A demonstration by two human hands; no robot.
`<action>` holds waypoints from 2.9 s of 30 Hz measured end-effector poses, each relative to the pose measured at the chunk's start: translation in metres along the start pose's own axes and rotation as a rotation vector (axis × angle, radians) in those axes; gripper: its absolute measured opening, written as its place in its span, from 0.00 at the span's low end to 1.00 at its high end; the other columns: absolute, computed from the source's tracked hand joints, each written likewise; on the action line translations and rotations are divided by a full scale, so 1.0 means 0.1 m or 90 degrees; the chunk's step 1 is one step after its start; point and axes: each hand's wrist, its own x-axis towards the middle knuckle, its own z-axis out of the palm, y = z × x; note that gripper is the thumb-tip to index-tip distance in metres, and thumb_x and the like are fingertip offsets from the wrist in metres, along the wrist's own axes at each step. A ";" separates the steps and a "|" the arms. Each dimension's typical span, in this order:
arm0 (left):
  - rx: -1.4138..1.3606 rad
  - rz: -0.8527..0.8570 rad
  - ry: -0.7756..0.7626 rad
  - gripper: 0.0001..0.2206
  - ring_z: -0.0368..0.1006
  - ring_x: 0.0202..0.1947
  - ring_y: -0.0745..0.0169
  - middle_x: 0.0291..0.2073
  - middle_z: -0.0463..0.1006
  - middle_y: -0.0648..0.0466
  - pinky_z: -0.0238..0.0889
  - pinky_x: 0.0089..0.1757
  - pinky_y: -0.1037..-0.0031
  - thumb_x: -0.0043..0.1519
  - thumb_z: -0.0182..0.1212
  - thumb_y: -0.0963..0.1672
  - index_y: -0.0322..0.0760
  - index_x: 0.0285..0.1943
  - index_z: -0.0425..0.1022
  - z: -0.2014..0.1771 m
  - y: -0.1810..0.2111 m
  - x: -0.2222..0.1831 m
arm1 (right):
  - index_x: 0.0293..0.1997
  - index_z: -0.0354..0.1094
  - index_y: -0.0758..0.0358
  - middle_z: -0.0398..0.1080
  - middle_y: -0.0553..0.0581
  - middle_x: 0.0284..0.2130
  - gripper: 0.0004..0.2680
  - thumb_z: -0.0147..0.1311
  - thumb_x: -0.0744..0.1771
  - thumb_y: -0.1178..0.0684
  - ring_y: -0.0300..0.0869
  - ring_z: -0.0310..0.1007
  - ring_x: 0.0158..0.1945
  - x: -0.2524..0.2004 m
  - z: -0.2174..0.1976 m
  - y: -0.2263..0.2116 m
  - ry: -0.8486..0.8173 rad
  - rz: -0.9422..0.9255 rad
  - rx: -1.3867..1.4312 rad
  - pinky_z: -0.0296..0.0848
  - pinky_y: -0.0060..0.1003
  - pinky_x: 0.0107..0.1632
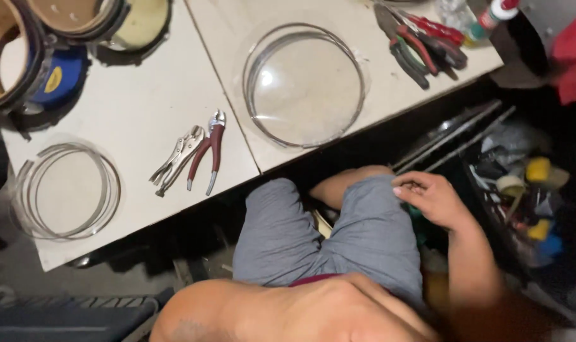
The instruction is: Assembling a metal hoop onto a clear plastic drum head using pliers
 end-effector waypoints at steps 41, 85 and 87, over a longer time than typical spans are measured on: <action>0.103 -0.770 0.709 0.14 0.81 0.25 0.52 0.23 0.81 0.45 0.73 0.31 0.67 0.59 0.67 0.49 0.31 0.39 0.80 -1.22 -1.92 -1.00 | 0.50 0.70 0.65 0.78 0.71 0.41 0.10 0.51 0.71 0.49 0.52 0.83 0.39 0.87 1.37 -0.61 -0.156 0.224 0.610 0.82 0.42 0.38; -0.096 -0.509 0.987 0.16 0.70 0.14 0.61 0.12 0.72 0.47 0.67 0.21 0.73 0.68 0.59 0.48 0.37 0.27 0.75 -0.56 -2.56 -0.92 | 0.56 0.72 0.68 0.79 0.66 0.41 0.17 0.43 0.72 0.44 0.59 0.81 0.48 0.88 1.27 -0.43 -0.365 0.216 0.734 0.80 0.61 0.54; -0.081 -0.540 0.970 0.17 0.69 0.14 0.63 0.11 0.72 0.49 0.65 0.22 0.73 0.68 0.59 0.48 0.37 0.26 0.76 -0.58 -2.51 -0.90 | 0.57 0.71 0.70 0.79 0.67 0.41 0.16 0.43 0.72 0.45 0.58 0.82 0.47 0.89 1.26 -0.46 -0.368 0.219 0.735 0.81 0.60 0.54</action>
